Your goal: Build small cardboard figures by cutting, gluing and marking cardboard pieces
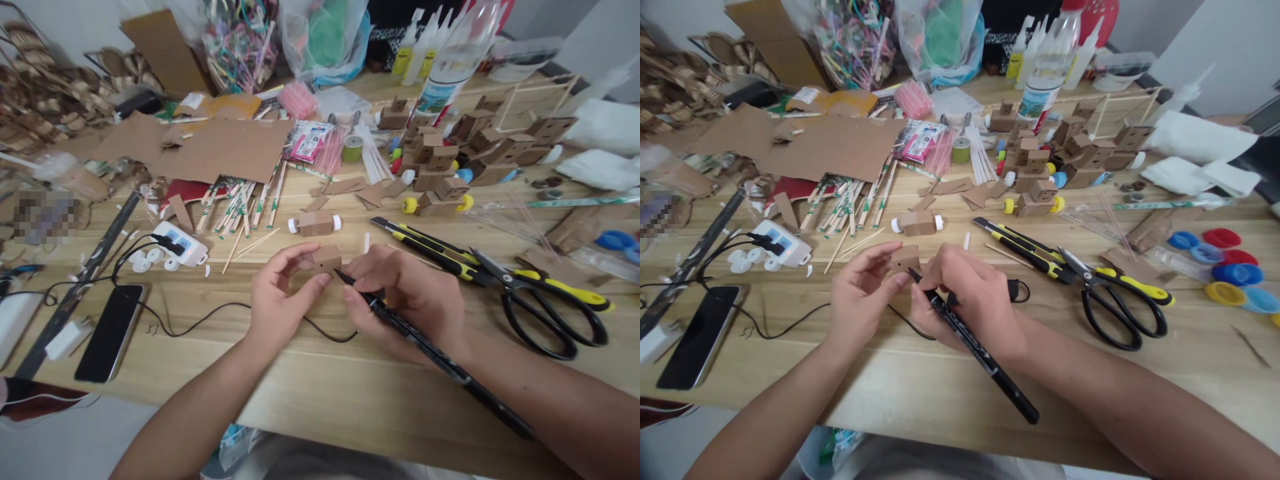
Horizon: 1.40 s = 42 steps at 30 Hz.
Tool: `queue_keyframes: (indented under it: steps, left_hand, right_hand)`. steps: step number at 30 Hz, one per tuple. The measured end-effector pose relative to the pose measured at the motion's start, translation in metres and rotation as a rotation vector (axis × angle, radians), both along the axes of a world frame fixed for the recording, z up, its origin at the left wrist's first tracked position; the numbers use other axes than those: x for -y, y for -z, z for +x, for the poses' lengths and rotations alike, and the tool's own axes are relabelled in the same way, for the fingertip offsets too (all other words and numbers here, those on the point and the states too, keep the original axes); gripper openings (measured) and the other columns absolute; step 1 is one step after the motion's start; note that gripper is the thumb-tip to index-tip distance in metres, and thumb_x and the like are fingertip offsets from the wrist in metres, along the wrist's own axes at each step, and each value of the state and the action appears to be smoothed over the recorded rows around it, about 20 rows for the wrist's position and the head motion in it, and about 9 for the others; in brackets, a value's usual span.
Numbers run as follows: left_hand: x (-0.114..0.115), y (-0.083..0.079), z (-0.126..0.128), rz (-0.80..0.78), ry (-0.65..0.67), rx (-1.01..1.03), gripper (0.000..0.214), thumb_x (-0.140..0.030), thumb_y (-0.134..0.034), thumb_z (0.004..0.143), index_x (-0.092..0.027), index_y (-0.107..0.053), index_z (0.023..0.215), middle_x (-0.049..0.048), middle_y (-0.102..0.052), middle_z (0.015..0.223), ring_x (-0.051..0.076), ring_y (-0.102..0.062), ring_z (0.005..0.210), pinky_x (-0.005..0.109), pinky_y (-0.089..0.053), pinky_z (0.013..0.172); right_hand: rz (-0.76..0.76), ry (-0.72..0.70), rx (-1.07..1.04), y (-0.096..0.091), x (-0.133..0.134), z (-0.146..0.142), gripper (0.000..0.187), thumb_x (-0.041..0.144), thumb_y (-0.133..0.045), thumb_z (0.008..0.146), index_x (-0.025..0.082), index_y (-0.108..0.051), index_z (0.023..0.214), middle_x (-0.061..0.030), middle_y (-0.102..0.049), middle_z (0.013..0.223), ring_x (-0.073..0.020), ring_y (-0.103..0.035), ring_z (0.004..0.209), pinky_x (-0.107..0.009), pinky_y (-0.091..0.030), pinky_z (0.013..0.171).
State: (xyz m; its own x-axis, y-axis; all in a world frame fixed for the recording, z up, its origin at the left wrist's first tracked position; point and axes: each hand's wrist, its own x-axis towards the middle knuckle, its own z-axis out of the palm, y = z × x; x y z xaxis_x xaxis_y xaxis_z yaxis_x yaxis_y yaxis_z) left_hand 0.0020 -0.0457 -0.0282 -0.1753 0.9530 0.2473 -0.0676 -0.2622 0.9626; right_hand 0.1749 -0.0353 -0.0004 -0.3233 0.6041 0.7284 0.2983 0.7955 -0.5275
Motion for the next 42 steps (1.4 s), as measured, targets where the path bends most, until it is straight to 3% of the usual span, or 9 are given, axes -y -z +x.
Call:
queue_keyframes:
  steps: [6, 13, 42]
  left_hand:
    - [-0.0037, 0.0015, -0.0045, -0.060, 0.012, 0.044, 0.033, -0.020, -0.090, 0.069, -0.027, -0.083, 0.100, 0.0000, -0.081, 0.090, 0.012, -0.073, 0.078, 0.023, -0.062, 0.078]
    - [-0.0015, 0.0028, -0.0035, -0.016, 0.004, -0.054, 0.030, -0.024, -0.089, 0.072, -0.026, -0.082, 0.102, 0.0017, -0.081, 0.095, 0.015, -0.074, 0.085, 0.029, -0.064, 0.084]
    - [0.0000, 0.0000, -0.0033, -0.001, 0.006, -0.049, 0.031, -0.021, -0.089, 0.071, -0.027, -0.083, 0.101, 0.0018, -0.081, 0.096, 0.014, -0.074, 0.085, 0.027, -0.064, 0.083]
  right_hand:
    - [-0.044, 0.011, -0.020, -0.0015, -0.0036, 0.0044, 0.029, 0.007, -0.064, 0.089, 0.029, -0.046, 0.087, 0.0015, -0.064, 0.072, -0.0200, -0.069, 0.064, -0.034, -0.054, 0.053]
    - [0.000, 0.125, 0.077, -0.0046, -0.0003, 0.0005, 0.025, 0.012, -0.064, 0.089, 0.028, -0.045, 0.083, 0.0045, -0.065, 0.068, -0.0141, -0.066, 0.058, -0.027, -0.053, 0.053]
    - [0.004, 0.068, 0.043, -0.0048, -0.0019, 0.0001, 0.028, 0.007, -0.065, 0.085, 0.029, -0.047, 0.084, 0.0021, -0.067, 0.070, -0.0177, -0.067, 0.060, -0.030, -0.055, 0.054]
